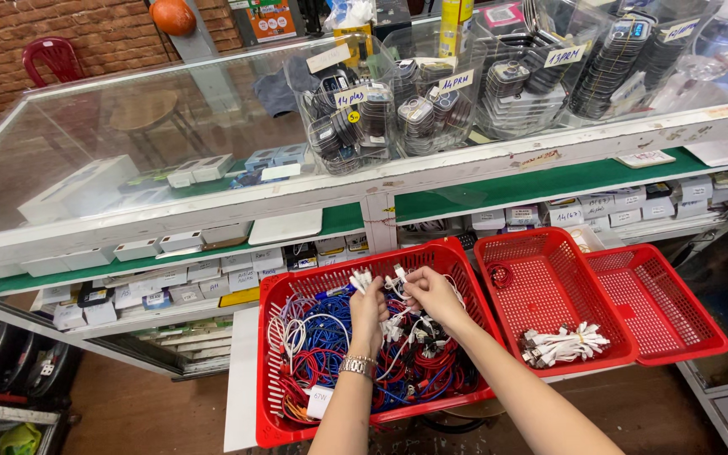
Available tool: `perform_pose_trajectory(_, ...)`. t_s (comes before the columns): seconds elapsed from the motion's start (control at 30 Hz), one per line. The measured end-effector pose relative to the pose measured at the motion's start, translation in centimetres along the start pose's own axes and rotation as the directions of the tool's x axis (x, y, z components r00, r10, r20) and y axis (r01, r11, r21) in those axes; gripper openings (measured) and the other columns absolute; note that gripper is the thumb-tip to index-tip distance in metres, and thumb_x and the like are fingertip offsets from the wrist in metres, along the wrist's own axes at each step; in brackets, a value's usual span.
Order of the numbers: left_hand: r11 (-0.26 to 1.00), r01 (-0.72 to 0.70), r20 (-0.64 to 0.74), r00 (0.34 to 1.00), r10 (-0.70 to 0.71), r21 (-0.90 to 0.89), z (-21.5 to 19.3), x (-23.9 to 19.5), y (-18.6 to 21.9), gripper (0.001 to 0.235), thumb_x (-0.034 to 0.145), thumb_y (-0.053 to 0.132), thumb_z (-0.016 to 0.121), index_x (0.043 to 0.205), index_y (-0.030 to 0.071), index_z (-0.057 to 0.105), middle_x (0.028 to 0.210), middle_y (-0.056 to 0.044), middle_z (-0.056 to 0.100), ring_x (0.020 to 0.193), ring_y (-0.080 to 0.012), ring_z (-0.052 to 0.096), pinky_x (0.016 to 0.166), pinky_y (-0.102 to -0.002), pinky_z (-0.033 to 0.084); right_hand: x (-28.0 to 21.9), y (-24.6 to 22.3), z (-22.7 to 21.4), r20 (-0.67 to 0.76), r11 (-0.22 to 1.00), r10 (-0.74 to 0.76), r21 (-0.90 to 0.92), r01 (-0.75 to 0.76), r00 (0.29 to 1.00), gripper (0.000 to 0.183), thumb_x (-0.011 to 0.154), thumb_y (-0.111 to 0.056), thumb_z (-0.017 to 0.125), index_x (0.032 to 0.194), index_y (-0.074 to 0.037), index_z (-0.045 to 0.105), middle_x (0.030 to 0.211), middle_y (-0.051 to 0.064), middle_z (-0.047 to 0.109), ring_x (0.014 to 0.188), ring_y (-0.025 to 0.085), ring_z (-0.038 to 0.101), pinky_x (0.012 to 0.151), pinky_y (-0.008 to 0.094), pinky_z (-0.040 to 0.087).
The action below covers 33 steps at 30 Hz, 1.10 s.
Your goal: The person sorts tangled cables from a large red basket into smaller red baskets by type. They repeatedly pick up white USB cables, separate them from other colored cables, and place them into a separate basket. The process continues throughout the clip.
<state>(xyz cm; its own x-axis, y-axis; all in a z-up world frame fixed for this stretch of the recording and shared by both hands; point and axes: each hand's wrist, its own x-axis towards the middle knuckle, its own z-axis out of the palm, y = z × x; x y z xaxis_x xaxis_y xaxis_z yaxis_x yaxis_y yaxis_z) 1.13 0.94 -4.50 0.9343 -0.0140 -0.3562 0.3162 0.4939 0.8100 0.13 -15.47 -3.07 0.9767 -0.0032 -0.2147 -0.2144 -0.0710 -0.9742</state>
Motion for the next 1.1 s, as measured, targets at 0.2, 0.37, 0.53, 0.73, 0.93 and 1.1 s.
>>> perform_pose_trajectory(0.2, 0.991, 0.132, 0.139, 0.981, -0.135, 0.027, -0.4, 0.1, -0.4, 0.024, 0.099, 0.027, 0.067, 0.095, 0.004, 0.062, 0.059, 0.009, 0.037, 0.044, -0.0023, 0.027, 0.041, -0.022, 0.021, 0.3, 0.5, 0.2, 0.06, 0.989, 0.05, 0.133, -0.057, 0.997, 0.025, 0.099, -0.012, 0.064, 0.117, 0.003, 0.059, 0.084, 0.006, 0.069, 0.072, 0.012, 0.065, 0.066, 0.026, 0.055)
perform_pose_trajectory(0.37, 0.997, 0.021, 0.126, 0.992, -0.03, 0.077, 0.3, 0.2, -0.2, 0.019, 0.093, 0.02, 0.075, 0.094, 0.007, 0.061, 0.061, 0.009, 0.045, 0.046, -0.003, 0.033, 0.042, -0.023, 0.024, -1.0, -0.1, 0.4, -0.076, 0.94, -0.21, -0.291, 0.18, 0.975, 0.032, 0.091, -0.02, 0.071, 0.116, -0.002, 0.06, 0.098, 0.008, 0.067, 0.091, 0.021, 0.067, 0.079, 0.037, 0.055)
perform_pose_trajectory(0.53, 0.994, -0.008, 0.09, 0.996, -0.002, 0.111, 1.3, 0.0, 0.5, 0.018, 0.091, 0.021, 0.077, 0.094, 0.009, 0.064, 0.062, 0.009, 0.047, 0.047, -0.0021, 0.032, 0.042, -0.023, 0.023, -2.5, -1.8, 0.7, 0.004, 0.671, -0.57, -0.575, 0.469, 0.821, 0.025, 0.094, -0.024, 0.068, 0.108, -0.003, 0.067, 0.102, 0.014, 0.068, 0.101, 0.029, 0.061, 0.086, 0.045, 0.05)
perform_pose_trajectory(0.73, 0.995, 0.044, 0.142, 0.988, -0.056, 0.087, 2.1, -1.2, 1.8, 0.026, 0.092, 0.033, 0.073, 0.096, 0.008, 0.069, 0.059, 0.009, 0.044, 0.045, -0.0024, 0.03, 0.042, -0.022, 0.023, -3.5, -4.3, 0.3, 0.048, 0.968, -0.157, -0.193, 0.163, 0.986, 0.024, 0.102, -0.027, 0.055, 0.106, -0.004, 0.065, 0.058, 0.0, 0.06, 0.055, 0.014, 0.06, 0.056, 0.031, 0.052)
perform_pose_trajectory(0.93, 0.989, 0.094, 0.279, 0.952, -0.124, 0.117, 2.6, -2.8, 2.1, 0.041, 0.104, 0.045, 0.058, 0.095, 0.005, 0.055, 0.059, -0.002, 0.056, 0.046, -0.0097, 0.05, 0.042, -0.024, 0.037, -3.1, -4.3, 0.8, 0.261, 0.979, 0.082, 0.158, -0.127, 0.962, 0.025, 0.108, -0.026, 0.047, 0.102, -0.005, 0.06, 0.055, -0.001, 0.052, 0.048, 0.01, 0.056, 0.049, 0.027, 0.051)
perform_pose_trajectory(1.1, 0.976, 0.104, 0.171, 0.976, -0.137, 0.189, 2.9, -2.7, 1.0, 0.029, 0.104, 0.039, 0.047, 0.105, 0.013, 0.057, 0.049, 0.0, 0.048, 0.032, -0.0099, 0.042, 0.029, -0.025, 0.03, -2.2, -2.4, 2.1, 0.206, 0.971, 0.203, 0.08, -0.224, 0.957, 0.028, 0.108, -0.027, 0.044, 0.099, -0.004, 0.06, 0.059, 0.001, 0.056, 0.05, 0.012, 0.059, 0.05, 0.028, 0.053)
